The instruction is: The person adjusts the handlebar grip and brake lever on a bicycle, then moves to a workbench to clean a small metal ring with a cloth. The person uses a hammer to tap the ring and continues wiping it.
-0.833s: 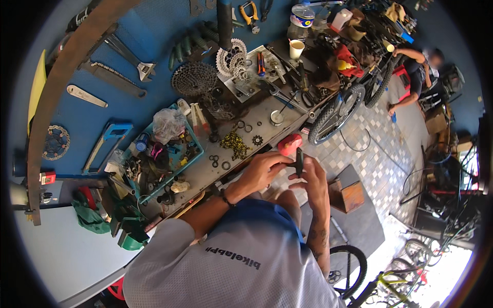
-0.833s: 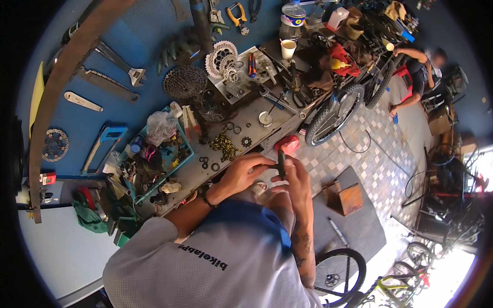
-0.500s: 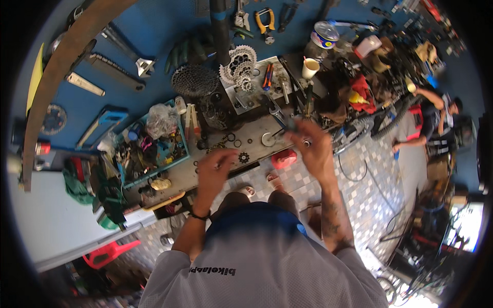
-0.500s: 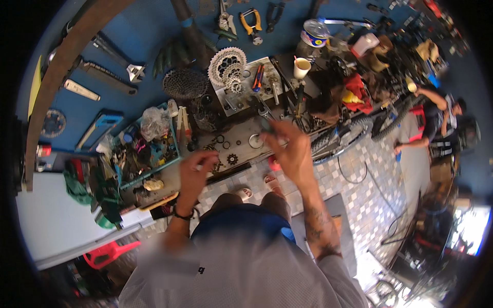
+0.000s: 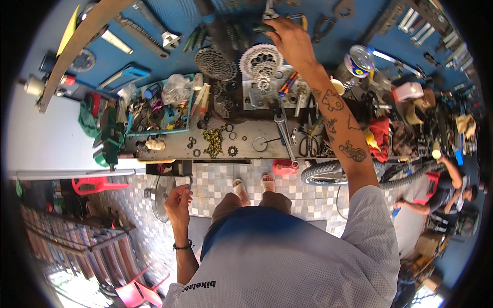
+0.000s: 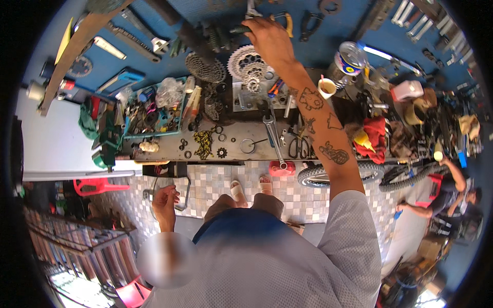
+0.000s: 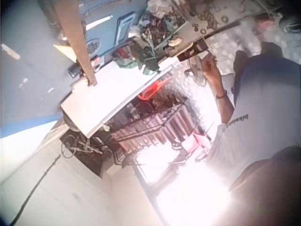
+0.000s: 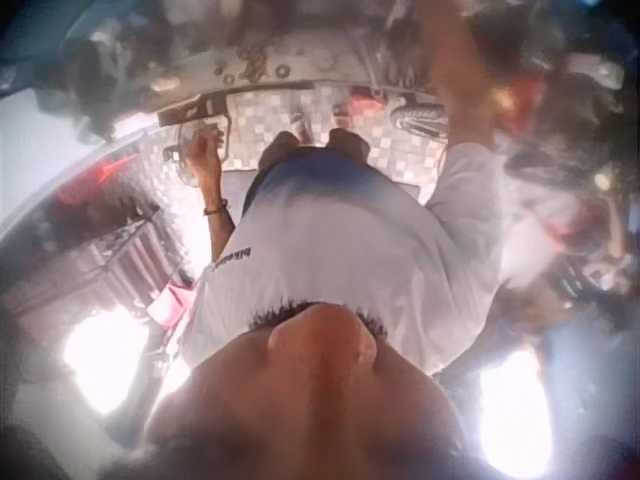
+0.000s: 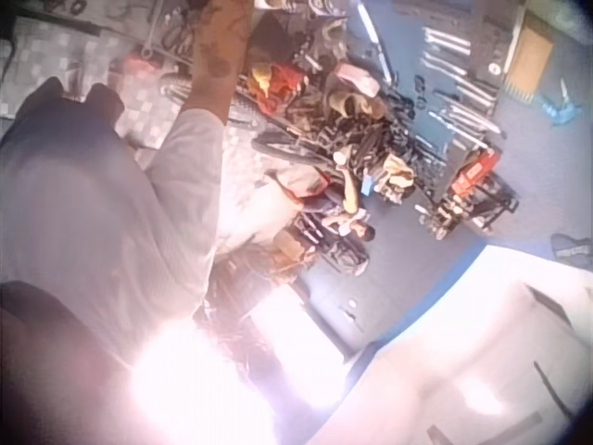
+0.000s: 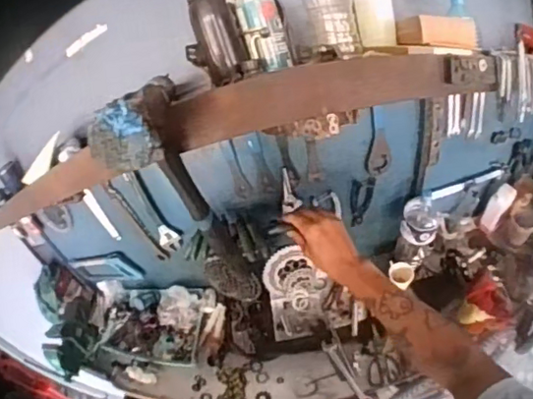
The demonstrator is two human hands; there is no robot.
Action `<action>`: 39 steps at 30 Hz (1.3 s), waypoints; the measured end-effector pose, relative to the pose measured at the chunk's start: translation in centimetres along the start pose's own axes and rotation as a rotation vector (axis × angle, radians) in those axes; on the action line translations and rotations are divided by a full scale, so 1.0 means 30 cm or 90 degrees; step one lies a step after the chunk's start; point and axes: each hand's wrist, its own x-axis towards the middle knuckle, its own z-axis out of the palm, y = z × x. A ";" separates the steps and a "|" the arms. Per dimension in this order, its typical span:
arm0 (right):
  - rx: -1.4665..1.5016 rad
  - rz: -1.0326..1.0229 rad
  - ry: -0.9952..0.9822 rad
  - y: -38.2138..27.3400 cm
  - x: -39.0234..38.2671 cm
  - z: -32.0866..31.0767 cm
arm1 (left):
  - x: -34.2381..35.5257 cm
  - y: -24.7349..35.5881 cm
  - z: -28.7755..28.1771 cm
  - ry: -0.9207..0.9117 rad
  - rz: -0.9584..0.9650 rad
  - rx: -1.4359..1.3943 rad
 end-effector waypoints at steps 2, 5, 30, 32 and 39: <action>-0.007 -0.004 -0.053 0.006 0.015 0.037 | -0.073 -0.026 -0.028 0.041 -0.056 -0.004; 0.007 0.025 -0.121 0.015 0.035 0.071 | -0.166 -0.059 -0.055 0.106 -0.086 0.007; 0.603 0.218 -0.447 -0.934 -0.834 -0.091 | -1.327 -0.855 0.208 0.728 -0.505 -0.297; 0.751 0.006 -0.890 -1.237 -0.840 -0.236 | -1.445 -0.927 0.292 0.795 -0.516 -0.429; 1.081 -0.412 -1.732 -1.814 -0.857 -0.665 | -1.754 -0.985 0.394 1.135 -0.434 -0.385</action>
